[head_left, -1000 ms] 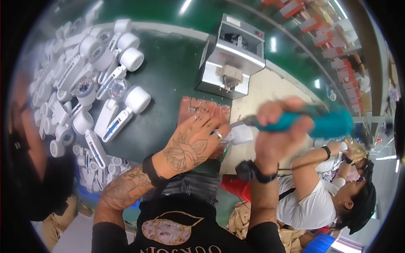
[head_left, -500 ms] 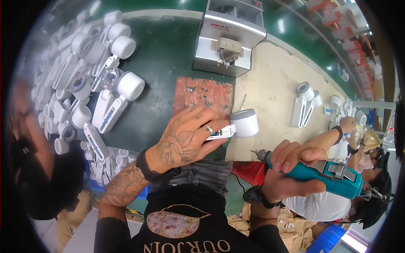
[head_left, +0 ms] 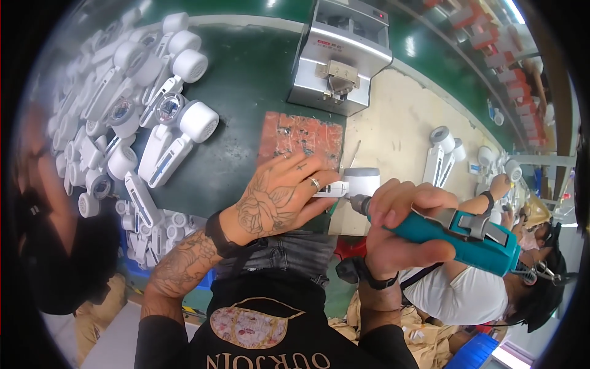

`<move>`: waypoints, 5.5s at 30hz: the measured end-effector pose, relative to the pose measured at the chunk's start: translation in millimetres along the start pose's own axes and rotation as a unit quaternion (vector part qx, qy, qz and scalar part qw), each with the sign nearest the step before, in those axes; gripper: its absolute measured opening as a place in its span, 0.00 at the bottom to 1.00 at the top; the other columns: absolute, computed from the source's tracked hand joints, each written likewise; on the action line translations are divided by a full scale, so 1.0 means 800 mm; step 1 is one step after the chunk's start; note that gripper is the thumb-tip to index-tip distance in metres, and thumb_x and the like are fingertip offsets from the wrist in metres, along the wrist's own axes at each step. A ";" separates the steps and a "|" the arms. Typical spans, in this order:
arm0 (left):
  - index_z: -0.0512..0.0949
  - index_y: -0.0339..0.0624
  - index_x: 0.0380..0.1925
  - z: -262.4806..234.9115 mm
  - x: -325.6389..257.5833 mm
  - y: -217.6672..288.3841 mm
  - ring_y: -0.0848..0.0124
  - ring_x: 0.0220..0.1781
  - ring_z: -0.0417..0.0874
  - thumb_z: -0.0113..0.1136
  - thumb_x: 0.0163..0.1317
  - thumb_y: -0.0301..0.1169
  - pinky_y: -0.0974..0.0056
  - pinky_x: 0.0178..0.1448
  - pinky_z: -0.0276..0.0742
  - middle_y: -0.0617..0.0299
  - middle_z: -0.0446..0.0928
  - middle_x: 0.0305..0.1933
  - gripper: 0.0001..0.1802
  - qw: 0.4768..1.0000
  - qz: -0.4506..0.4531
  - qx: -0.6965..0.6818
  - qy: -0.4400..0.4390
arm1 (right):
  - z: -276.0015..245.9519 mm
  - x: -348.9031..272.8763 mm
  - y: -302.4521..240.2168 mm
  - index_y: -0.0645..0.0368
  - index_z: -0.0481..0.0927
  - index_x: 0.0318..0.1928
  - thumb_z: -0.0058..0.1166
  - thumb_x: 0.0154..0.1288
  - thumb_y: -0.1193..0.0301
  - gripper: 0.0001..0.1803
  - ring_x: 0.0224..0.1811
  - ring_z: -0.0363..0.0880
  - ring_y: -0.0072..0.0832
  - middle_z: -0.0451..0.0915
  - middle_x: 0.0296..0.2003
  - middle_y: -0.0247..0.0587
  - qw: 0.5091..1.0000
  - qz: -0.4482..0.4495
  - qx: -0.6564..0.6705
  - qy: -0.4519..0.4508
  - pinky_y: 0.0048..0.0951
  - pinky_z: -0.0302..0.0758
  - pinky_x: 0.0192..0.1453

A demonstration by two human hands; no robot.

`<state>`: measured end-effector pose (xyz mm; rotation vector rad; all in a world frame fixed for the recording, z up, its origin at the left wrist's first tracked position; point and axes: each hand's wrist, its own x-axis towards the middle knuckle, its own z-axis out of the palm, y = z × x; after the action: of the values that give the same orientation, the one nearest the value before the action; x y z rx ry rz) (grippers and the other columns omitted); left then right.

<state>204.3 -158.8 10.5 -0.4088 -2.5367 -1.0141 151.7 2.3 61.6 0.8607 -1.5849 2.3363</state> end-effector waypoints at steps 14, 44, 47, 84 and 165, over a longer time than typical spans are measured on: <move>0.76 0.45 0.37 0.006 -0.009 -0.009 0.62 0.45 0.79 0.74 0.50 0.34 0.59 0.46 0.78 0.63 0.79 0.44 0.18 0.999 0.007 -0.043 0.032 | 0.022 0.010 -0.004 0.59 0.70 0.50 0.41 0.63 0.27 0.44 0.18 0.64 0.24 0.67 0.19 0.32 0.995 0.099 -0.025 -0.016 0.27 0.64 0.26; 0.74 0.43 0.37 0.000 -0.005 -0.014 0.62 0.43 0.78 0.71 0.52 0.34 0.60 0.42 0.76 0.62 0.76 0.41 0.17 0.998 0.018 -0.063 0.005 | 0.017 0.003 0.019 0.58 0.68 0.49 0.42 0.62 0.27 0.43 0.17 0.63 0.24 0.66 0.19 0.32 0.994 0.100 -0.042 -0.015 0.28 0.64 0.23; 0.72 0.44 0.33 -0.002 -0.004 -0.014 0.62 0.42 0.77 0.71 0.52 0.33 0.59 0.42 0.76 0.63 0.75 0.41 0.16 0.995 0.015 -0.094 -0.002 | 0.015 0.002 0.020 0.59 0.67 0.50 0.41 0.63 0.27 0.43 0.17 0.64 0.24 0.66 0.19 0.32 0.994 0.092 -0.037 -0.037 0.28 0.65 0.23; 0.75 0.44 0.55 -0.012 0.009 -0.039 0.56 0.58 0.71 0.60 0.64 0.48 0.53 0.63 0.66 0.56 0.74 0.52 0.26 0.998 -0.019 0.032 -0.057 | 0.054 0.143 0.104 0.68 0.75 0.43 0.50 0.76 0.53 0.25 0.25 0.76 0.27 0.75 0.24 0.37 0.993 0.038 -0.105 -0.036 0.27 0.72 0.31; 0.80 0.42 0.38 -0.005 0.011 -0.031 0.57 0.51 0.74 0.64 0.58 0.39 0.53 0.58 0.70 0.58 0.75 0.46 0.13 0.999 -0.033 0.029 -0.009 | 0.007 0.027 0.049 0.62 0.69 0.37 0.61 0.65 0.44 0.31 0.19 0.67 0.27 0.70 0.21 0.38 0.991 0.129 -0.010 -0.026 0.30 0.66 0.23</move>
<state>187.8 -177.7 2.6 -0.3230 -2.6045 -0.9620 118.1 -22.4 44.7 0.7579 -1.8352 2.4816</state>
